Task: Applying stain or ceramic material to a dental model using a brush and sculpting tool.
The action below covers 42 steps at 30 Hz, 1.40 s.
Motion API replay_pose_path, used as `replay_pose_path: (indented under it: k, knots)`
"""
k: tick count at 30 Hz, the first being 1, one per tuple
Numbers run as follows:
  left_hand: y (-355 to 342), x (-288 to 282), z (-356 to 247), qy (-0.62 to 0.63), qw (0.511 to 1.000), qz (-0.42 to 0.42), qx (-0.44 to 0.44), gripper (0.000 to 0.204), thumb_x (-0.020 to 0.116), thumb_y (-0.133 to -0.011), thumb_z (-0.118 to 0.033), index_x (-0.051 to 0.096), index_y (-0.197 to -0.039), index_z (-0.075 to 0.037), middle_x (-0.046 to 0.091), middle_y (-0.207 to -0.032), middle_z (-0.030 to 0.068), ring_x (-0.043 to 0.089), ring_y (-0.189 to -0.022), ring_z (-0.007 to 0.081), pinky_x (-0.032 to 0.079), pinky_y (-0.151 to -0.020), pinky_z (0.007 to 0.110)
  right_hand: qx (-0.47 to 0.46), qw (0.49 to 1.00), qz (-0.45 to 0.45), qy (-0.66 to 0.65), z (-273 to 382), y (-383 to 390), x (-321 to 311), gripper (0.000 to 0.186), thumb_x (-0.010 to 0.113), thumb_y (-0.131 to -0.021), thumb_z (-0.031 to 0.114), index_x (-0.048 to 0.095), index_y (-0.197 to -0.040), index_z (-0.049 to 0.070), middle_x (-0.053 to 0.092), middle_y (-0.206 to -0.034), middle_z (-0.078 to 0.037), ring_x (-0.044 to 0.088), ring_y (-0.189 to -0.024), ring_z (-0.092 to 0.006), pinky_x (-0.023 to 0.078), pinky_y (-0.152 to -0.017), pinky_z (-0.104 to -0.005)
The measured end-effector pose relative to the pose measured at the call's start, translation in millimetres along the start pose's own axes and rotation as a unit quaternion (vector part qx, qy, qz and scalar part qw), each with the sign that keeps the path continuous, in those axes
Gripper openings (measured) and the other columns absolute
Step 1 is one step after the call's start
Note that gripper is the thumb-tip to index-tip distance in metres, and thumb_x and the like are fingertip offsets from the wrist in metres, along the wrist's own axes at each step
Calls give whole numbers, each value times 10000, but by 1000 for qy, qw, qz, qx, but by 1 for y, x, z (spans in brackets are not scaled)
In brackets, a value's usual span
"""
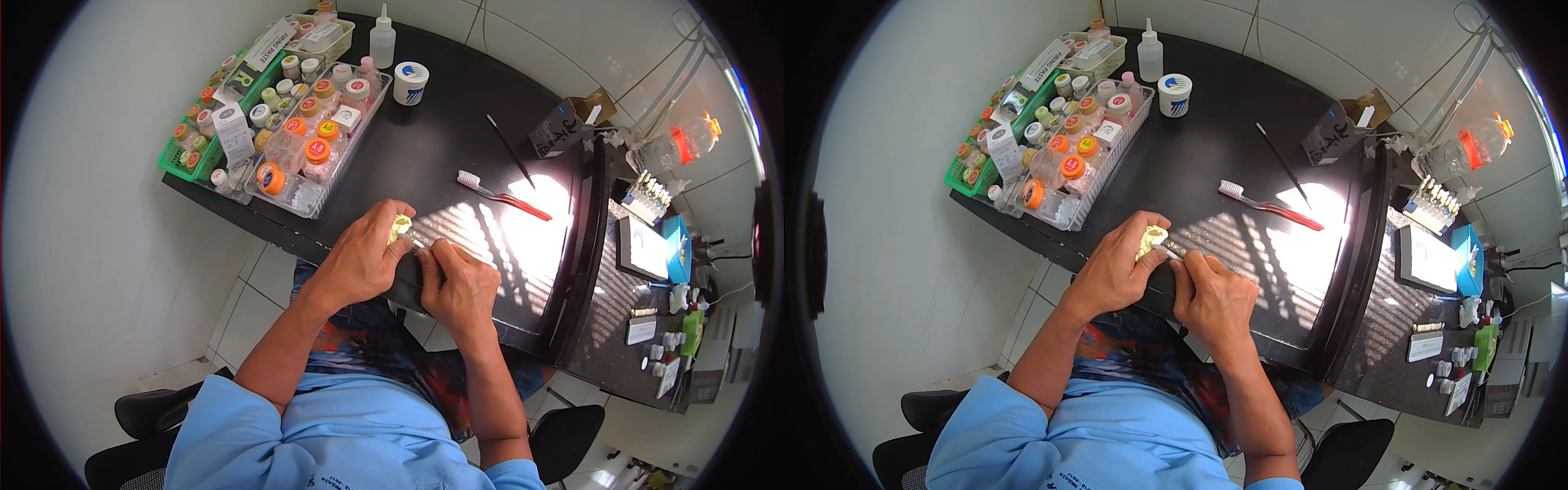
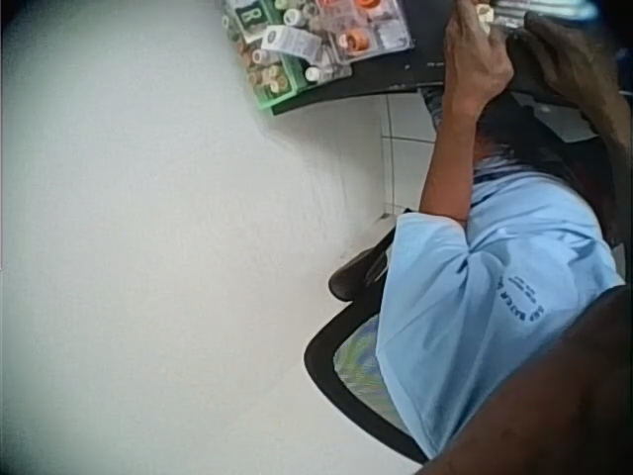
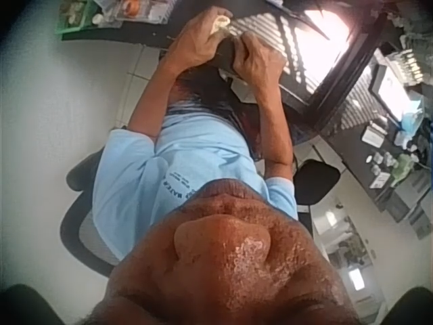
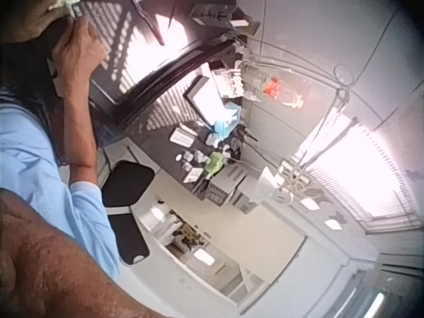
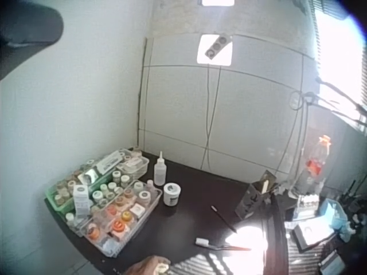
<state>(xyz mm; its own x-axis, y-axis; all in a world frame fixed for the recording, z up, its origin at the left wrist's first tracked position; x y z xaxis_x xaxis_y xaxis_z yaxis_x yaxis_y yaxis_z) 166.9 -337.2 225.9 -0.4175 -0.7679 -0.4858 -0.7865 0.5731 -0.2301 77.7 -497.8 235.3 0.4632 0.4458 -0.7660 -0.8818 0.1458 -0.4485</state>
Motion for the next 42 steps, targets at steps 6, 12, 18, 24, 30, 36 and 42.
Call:
replay_pose_path:
  k: [6, 12, 18, 24, 30, 36, 42]
  knots:
    - [0, -1, 0, -9, 1000, 9, -1, 388, 709, -1041, -85, 572, -1391, 9, 715, -1301, 261, 699, -1213, 504, 550, -1031, 505, -6, 1000, 10, 7, 1, 0, 0, 278, 784, -1031, 249, 643, -841, 103, 670, -702, -65, 666, -534, -326, 478, -491, -456]
    - [0, -1, 0, -12, 1000, 13, -3, 389, 707, -1037, -81, 572, -1391, 10, 715, -1302, 263, 696, -1220, 508, 548, -1035, 506, -5, 1000, 7, 7, 1, 0, 1, 274, 783, -1032, 254, 644, -846, 110, 665, -702, -61, 666, -535, -326, 481, -491, -452]
    - [-1, -1, -1, -11, 1000, 11, 3, 377, 699, -1039, -86, 574, -1382, 10, 717, -1281, 271, 699, -1197, 512, 549, -1019, 508, -9, 1000, 1, 11, 1, 0, 1, 277, 785, -1031, 251, 642, -841, 109, 653, -700, -60, 665, -536, -324, 479, -490, -453]
    - [-1, -2, -2, -1, 1000, 13, -4, 343, 694, -1041, -83, 586, -1353, 8, 727, -1234, 275, 713, -1148, 510, 560, -987, 509, -9, 1000, -1, 10, 0, 0, 2, 280, 787, -1029, 244, 640, -834, 106, 656, -702, -62, 663, -532, -324, 479, -487, -452]
    - [0, 0, 0, 1, 1000, 8, -1, 336, 690, -1045, -79, 591, -1353, 9, 729, -1237, 272, 718, -1150, 502, 563, -984, 506, -7, 1000, -12, 5, 1, 0, 2, 272, 791, -1024, 239, 641, -841, 106, 649, -697, -60, 657, -528, -322, 477, -487, -452]
    - [0, -1, -1, -1, 1000, 12, 4, 361, 688, -1048, -85, 583, -1377, 18, 722, -1280, 270, 709, -1192, 501, 555, -1020, 508, -9, 1000, 1, 6, 1, 0, 1, 273, 790, -1026, 246, 641, -844, 108, 643, -694, -56, 658, -534, -320, 477, -489, -451]
    - [0, 0, 1, -5, 1000, 10, 9, 366, 685, -1046, -84, 583, -1383, 19, 722, -1282, 268, 708, -1196, 499, 555, -1022, 507, -9, 1000, 1, 5, 0, 0, 1, 286, 785, -1032, 259, 637, -840, 107, 642, -691, -56, 657, -531, -320, 477, -488, -451]
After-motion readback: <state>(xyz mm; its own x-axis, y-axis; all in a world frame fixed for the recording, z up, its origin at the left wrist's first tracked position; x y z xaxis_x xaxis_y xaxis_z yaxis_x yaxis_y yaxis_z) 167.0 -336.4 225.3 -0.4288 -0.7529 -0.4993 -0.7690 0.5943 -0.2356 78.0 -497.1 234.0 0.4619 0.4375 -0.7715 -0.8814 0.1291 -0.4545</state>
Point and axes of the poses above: each hand's wrist, its own y-axis away from the middle knuckle, its own x-axis out of the palm, z = x × y, the point moved 3 cm from there along -y, towards the middle knuckle
